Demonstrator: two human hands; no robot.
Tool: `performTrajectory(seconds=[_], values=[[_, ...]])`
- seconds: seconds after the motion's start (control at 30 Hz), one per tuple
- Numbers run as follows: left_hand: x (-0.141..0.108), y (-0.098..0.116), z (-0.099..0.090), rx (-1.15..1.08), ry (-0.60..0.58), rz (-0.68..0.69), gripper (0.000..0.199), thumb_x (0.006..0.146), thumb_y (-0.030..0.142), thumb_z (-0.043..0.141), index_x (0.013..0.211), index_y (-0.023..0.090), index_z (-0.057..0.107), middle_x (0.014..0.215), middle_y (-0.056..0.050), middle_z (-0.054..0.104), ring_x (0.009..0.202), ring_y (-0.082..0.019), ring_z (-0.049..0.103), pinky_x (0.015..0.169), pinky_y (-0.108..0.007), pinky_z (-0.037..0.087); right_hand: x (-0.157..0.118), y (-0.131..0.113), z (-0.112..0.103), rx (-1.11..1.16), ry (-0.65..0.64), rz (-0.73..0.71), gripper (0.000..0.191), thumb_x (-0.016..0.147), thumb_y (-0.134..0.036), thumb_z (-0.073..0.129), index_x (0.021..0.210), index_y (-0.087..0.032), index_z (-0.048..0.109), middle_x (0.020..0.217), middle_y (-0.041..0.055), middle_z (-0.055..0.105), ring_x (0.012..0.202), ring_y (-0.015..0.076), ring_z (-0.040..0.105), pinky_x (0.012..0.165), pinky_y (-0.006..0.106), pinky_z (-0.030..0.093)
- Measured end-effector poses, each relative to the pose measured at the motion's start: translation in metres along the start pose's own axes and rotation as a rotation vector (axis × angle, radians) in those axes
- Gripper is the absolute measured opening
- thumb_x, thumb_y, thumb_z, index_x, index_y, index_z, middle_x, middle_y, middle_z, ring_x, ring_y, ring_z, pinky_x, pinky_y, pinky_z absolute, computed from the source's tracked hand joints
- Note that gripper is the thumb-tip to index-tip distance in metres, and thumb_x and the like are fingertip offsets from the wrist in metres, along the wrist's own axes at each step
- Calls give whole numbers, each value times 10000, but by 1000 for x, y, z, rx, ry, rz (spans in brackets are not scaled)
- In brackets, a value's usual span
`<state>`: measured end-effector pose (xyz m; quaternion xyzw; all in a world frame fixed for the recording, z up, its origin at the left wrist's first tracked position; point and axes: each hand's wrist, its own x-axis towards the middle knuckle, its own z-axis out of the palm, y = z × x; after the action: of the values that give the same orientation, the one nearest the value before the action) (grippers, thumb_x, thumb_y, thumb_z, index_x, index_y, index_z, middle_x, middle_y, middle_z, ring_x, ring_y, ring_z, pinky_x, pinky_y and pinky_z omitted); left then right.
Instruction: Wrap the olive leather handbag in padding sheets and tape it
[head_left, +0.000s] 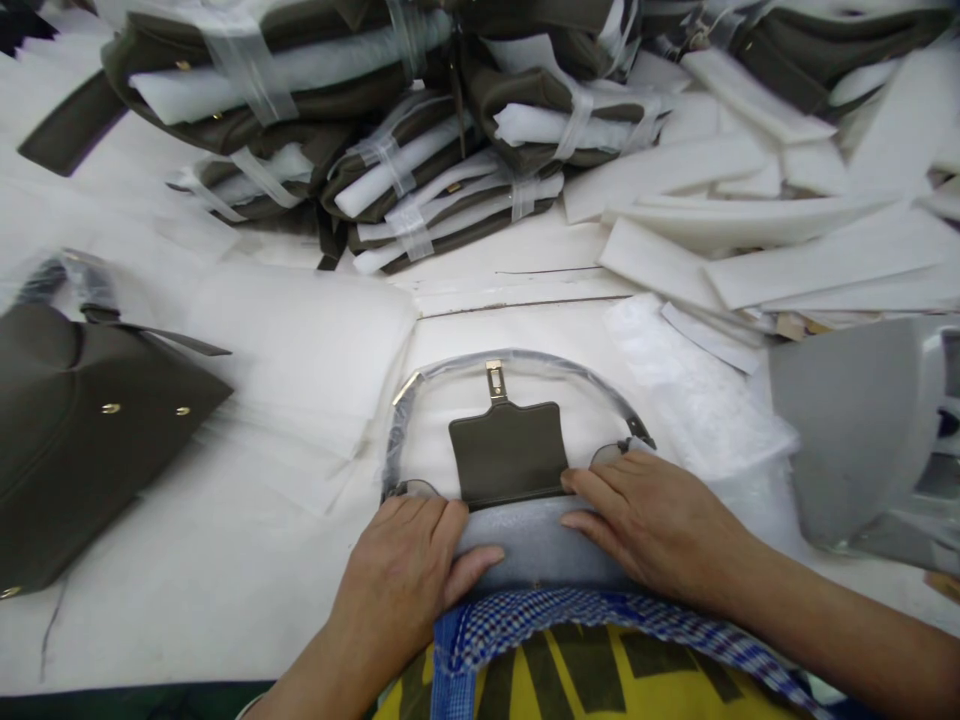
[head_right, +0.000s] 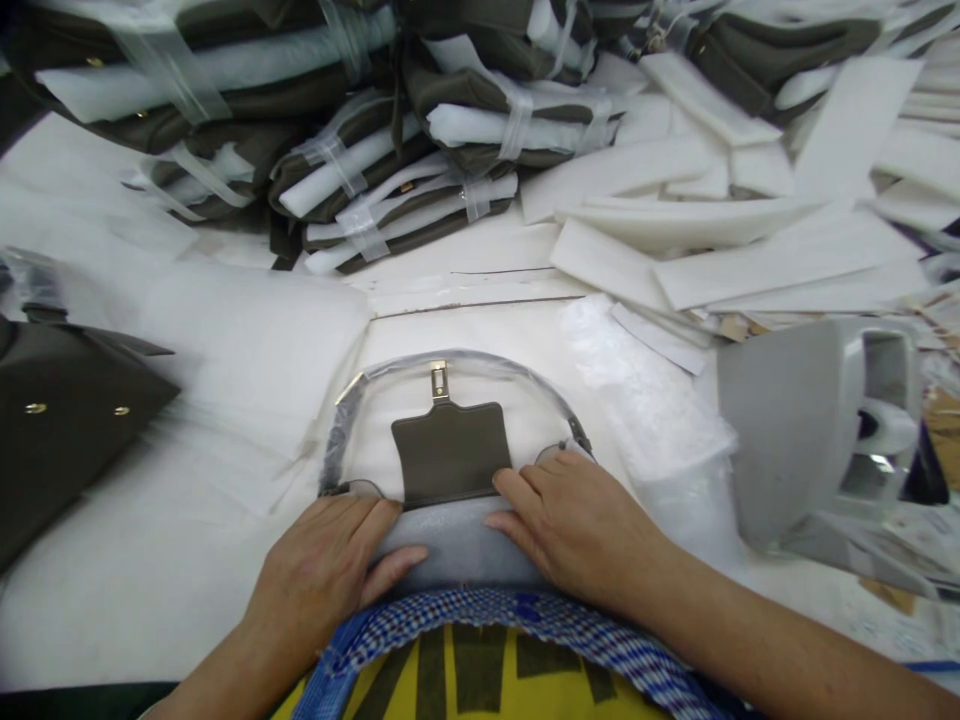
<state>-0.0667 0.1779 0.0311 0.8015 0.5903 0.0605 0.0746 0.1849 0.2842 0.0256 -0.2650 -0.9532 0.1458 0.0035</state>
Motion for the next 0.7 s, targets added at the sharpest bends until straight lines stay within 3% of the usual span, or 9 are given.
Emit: performTrajectory(seconds=[0.2,0.43,0.5,0.6,0.7], values=[[6,-3,13,54,-32,-28,406,984,535,383,781,217,532,660,-7,547,641,-209,541,650,-360,364,11,2,9,-38,-118,132,320,980,-502,443,918,-224,588,677,26,647,625,224,606,587,338,366],[7,2,16,79,-141,-76,409,962,554,408,859,198,580,734,-25,606,715,-225,590,705,-389,442,13,-1,12,-30,-113,121,275,968,-456,496,823,-230,558,669,30,650,635,247,623,620,364,394],[7,8,15,83,-68,-52,357,986,476,418,1031,189,624,918,-63,676,864,-230,626,838,-414,467,13,-2,11,-20,-100,117,262,968,-440,503,825,-228,560,675,32,654,633,246,624,619,365,392],[5,19,15,61,95,27,274,998,271,446,1215,234,610,1247,-70,643,1167,-227,565,1085,-446,368,13,-2,11,-17,-82,105,255,975,-416,498,826,-221,565,675,37,661,634,244,632,627,365,392],[-2,29,17,-19,125,144,277,993,188,430,1172,218,639,1186,-38,681,1117,-168,591,1111,-360,372,13,-3,11,-32,-61,96,264,984,-401,483,817,-214,563,670,44,662,634,244,638,625,365,388]])
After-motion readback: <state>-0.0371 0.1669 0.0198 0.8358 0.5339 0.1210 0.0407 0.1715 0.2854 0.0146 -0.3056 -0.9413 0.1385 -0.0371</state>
